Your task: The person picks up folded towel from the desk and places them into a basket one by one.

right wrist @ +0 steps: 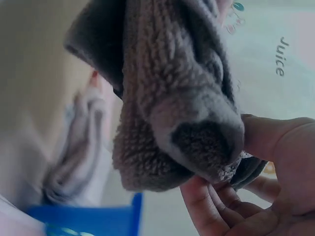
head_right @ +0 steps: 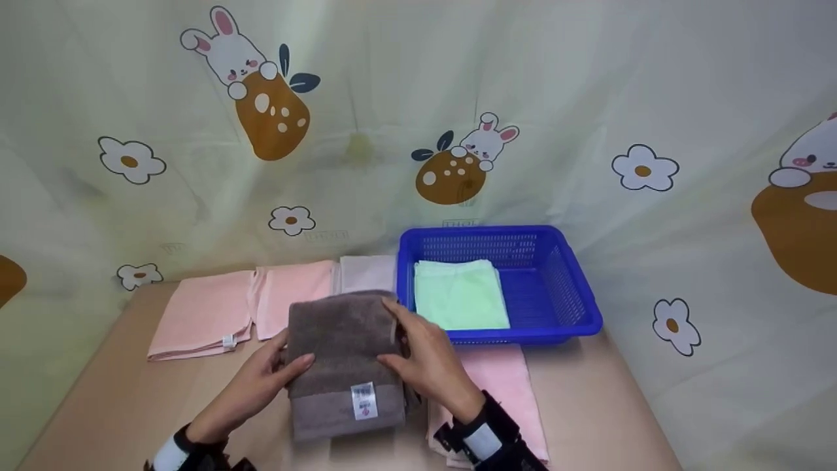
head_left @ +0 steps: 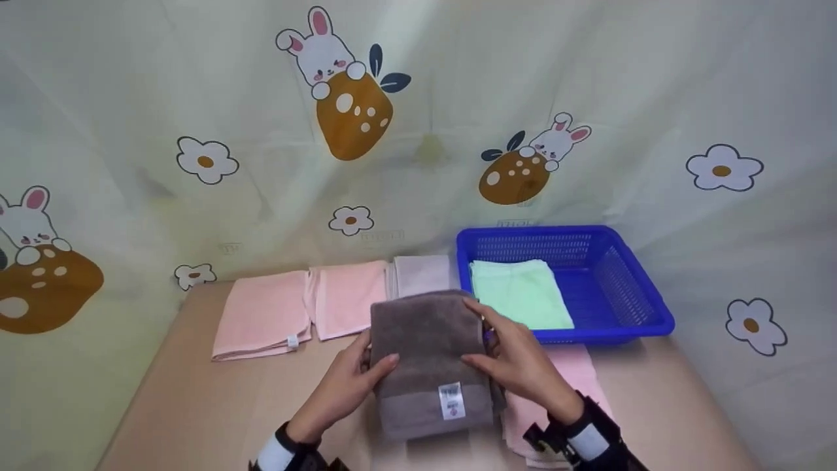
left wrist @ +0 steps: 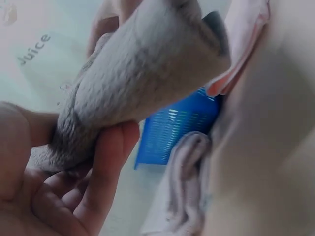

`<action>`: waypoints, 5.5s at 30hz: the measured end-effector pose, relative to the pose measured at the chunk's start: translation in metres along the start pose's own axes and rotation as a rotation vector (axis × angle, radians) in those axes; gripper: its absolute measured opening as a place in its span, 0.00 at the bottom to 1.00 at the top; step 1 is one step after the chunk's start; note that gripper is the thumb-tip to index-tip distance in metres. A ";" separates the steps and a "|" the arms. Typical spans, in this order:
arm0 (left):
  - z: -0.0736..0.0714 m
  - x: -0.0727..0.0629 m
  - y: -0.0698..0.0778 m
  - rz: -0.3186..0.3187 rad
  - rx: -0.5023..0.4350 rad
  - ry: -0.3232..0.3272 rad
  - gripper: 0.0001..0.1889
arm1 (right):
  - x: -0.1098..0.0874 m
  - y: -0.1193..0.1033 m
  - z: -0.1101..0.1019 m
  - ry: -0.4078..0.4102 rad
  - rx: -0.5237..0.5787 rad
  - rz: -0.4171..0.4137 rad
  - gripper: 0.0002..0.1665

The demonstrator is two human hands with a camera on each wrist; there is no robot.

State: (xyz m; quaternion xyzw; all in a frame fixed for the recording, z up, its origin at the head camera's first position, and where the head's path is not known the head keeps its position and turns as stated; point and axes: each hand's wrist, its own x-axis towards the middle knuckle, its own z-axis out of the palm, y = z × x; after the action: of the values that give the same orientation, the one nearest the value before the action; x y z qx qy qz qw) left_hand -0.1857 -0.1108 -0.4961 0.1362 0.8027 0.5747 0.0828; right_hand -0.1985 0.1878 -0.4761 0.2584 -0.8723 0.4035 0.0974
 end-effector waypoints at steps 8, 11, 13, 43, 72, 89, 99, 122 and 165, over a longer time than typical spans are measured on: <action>0.002 0.031 0.025 0.161 0.035 -0.002 0.25 | 0.030 0.005 -0.037 0.077 0.040 -0.035 0.49; 0.010 0.044 0.036 0.203 -0.037 -0.018 0.27 | 0.038 0.009 -0.051 0.121 0.024 -0.032 0.49; 0.017 0.053 0.046 0.218 -0.077 -0.016 0.28 | 0.042 0.011 -0.060 0.147 0.011 -0.021 0.48; 0.122 0.178 0.042 0.279 0.362 0.107 0.17 | 0.075 0.136 -0.124 -0.083 -0.209 0.194 0.43; 0.139 0.182 0.034 0.128 1.176 0.015 0.32 | 0.095 0.136 -0.115 -0.517 -0.418 0.476 0.48; 0.143 0.185 0.039 0.060 1.315 -0.055 0.35 | 0.095 0.137 -0.108 -0.530 -0.462 0.548 0.51; 0.143 0.188 0.041 0.038 1.321 -0.078 0.36 | 0.095 0.135 -0.098 -0.496 -0.632 0.447 0.46; 0.146 0.190 0.041 -0.002 1.358 -0.101 0.38 | 0.093 0.141 -0.092 -0.473 -0.591 0.462 0.47; 0.143 0.188 0.039 0.028 1.352 -0.100 0.36 | 0.096 0.146 -0.085 -0.438 -0.674 0.345 0.42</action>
State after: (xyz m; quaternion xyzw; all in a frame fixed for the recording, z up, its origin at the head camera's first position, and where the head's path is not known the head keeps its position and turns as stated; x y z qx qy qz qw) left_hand -0.3174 0.0889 -0.5011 0.1948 0.9790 -0.0598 0.0092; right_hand -0.3606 0.2946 -0.4795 0.1418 -0.9858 0.0421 -0.0797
